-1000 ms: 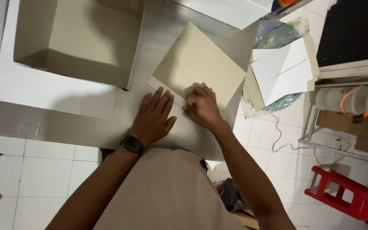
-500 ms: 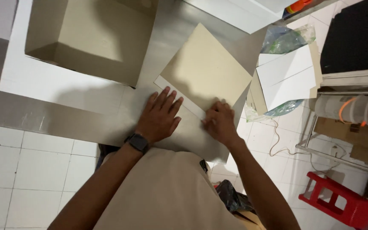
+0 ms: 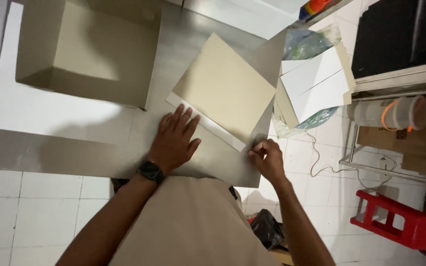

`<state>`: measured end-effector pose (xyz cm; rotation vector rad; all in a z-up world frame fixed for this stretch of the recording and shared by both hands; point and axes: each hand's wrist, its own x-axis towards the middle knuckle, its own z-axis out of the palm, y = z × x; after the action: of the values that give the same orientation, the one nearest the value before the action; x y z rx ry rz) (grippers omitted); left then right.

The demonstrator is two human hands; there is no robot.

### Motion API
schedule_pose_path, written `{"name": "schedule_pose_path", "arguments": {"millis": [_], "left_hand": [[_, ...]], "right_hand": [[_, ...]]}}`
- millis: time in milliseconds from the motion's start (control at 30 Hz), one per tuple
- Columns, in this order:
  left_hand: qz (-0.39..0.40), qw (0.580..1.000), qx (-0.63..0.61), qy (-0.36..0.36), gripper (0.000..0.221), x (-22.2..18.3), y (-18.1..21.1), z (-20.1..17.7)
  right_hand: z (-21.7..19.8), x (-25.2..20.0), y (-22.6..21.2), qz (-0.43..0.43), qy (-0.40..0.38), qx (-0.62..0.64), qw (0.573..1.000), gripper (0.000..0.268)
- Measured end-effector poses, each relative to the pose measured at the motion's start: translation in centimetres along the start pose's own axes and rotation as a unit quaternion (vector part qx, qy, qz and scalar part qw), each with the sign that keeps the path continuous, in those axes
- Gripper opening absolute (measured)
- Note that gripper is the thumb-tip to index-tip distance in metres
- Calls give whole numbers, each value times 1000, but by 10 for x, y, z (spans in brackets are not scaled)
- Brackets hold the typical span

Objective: Folding and assembling cardboard boxes from flat sheets

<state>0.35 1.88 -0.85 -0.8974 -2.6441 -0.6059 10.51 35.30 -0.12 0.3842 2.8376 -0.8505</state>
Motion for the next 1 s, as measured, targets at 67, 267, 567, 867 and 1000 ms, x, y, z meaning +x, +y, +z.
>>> {"name": "schedule_pose_path", "arguments": {"millis": [67, 267, 567, 867, 1000], "left_hand": [[-3, 1000, -10, -8, 62, 1, 1, 0], [-2, 999, -37, -26, 73, 25, 7, 1], [72, 993, -87, -36, 12, 27, 1, 54], [-16, 988, -151, -8, 16, 24, 16, 4], [-67, 992, -96, -48, 37, 7, 9, -8]], "right_hand": [[5, -7, -4, 15, 20, 53, 998, 23], [11, -16, -61, 5, 48, 118, 992, 37], [38, -24, -66, -167, 159, 57, 971, 13], [71, -27, -104, -254, 157, -55, 953, 10], [75, -22, -114, -276, 108, -54, 954, 15]]}}
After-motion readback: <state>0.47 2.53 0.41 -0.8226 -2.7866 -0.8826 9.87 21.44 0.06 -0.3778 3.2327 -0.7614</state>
